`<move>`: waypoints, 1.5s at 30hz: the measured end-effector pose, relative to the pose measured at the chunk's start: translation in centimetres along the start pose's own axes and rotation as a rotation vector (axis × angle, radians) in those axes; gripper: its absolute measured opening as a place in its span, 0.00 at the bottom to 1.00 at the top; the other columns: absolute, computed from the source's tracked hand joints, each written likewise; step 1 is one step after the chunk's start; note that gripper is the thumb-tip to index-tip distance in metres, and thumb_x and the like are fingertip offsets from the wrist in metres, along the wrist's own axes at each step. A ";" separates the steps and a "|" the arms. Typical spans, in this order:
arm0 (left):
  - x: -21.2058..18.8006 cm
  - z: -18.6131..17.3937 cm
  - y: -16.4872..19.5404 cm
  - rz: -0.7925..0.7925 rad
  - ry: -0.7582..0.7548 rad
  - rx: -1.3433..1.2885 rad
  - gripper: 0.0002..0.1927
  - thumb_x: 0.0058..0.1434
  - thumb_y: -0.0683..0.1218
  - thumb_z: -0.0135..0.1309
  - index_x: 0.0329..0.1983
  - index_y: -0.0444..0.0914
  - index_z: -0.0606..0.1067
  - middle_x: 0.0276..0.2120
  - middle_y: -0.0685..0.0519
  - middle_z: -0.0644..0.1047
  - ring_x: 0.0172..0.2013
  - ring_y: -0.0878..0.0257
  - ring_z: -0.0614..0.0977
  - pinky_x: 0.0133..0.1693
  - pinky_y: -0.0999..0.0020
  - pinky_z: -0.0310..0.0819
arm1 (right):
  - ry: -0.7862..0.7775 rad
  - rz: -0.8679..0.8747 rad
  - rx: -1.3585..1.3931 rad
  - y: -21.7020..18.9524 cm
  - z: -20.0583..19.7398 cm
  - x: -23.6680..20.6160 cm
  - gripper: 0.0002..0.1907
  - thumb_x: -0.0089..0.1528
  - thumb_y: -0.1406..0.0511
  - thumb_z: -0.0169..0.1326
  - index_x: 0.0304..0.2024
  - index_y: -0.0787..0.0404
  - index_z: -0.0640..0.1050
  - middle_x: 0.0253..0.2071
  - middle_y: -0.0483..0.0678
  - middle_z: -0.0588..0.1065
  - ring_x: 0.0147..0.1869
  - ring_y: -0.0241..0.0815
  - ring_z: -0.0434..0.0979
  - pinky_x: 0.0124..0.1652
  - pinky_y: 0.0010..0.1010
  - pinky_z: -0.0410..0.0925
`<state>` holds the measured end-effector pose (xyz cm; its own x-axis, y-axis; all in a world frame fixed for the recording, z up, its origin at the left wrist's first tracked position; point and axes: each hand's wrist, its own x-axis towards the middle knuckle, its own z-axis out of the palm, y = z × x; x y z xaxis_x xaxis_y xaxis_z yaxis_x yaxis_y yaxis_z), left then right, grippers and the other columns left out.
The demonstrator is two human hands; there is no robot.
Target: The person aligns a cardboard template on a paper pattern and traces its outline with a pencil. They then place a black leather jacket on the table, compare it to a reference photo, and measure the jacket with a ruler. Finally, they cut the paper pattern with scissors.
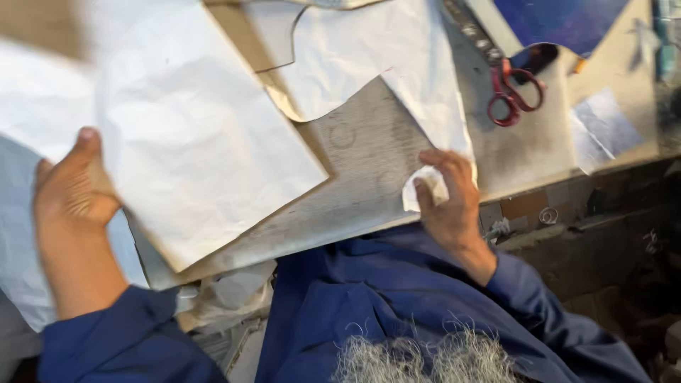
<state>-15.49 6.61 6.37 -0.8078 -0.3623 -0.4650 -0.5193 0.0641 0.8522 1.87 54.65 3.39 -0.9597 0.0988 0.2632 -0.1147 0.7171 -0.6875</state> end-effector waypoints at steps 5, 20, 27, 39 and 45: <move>4.4 5.1 -5.3 0.133 0.023 -0.411 0.33 0.59 0.41 0.64 0.66 0.38 0.64 0.60 0.51 0.74 0.57 0.58 0.76 0.56 0.60 0.71 | 0.049 -0.178 -0.185 2.8 0.2 1.5 0.16 0.61 0.74 0.61 0.50 0.60 0.77 0.54 0.53 0.76 0.63 0.56 0.73 0.64 0.44 0.66; -3.7 2.3 -9.1 0.018 0.122 -0.344 0.31 0.56 0.45 0.64 0.59 0.29 0.67 0.45 0.41 0.81 0.44 0.55 0.83 0.44 0.62 0.79 | 0.250 -0.137 -0.059 10.2 -2.6 5.0 0.10 0.69 0.78 0.56 0.52 0.80 0.74 0.49 0.61 0.76 0.52 0.45 0.79 0.51 0.28 0.74; -8.4 3.2 -8.2 0.214 0.124 -0.130 0.53 0.52 0.40 0.58 0.76 0.43 0.42 0.53 0.39 0.76 0.53 0.54 0.81 0.51 0.63 0.78 | -0.047 0.424 -0.253 15.9 -7.7 15.7 0.29 0.76 0.50 0.48 0.50 0.72 0.82 0.38 0.59 0.78 0.39 0.48 0.76 0.40 0.41 0.69; -9.0 3.2 -15.0 0.361 0.152 -0.192 0.38 0.60 0.47 0.62 0.70 0.35 0.60 0.62 0.40 0.67 0.60 0.51 0.74 0.57 0.57 0.75 | 0.051 0.122 -0.582 17.9 -12.7 22.2 0.42 0.60 0.48 0.70 0.59 0.77 0.74 0.54 0.70 0.76 0.63 0.64 0.77 0.61 0.49 0.69; -12.0 4.0 -16.5 0.261 0.328 0.147 0.37 0.64 0.45 0.60 0.71 0.26 0.59 0.64 0.34 0.67 0.59 0.48 0.73 0.58 0.57 0.70 | 0.156 0.093 -0.179 17.0 -13.0 16.4 0.14 0.64 0.62 0.62 0.50 0.61 0.82 0.43 0.50 0.81 0.46 0.44 0.84 0.45 0.36 0.76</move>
<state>1.65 13.60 -3.08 -0.7981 -0.5909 -0.1178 -0.3631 0.3155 0.8767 -12.51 77.46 4.83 -0.9112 0.2656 0.3149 0.0333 0.8094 -0.5864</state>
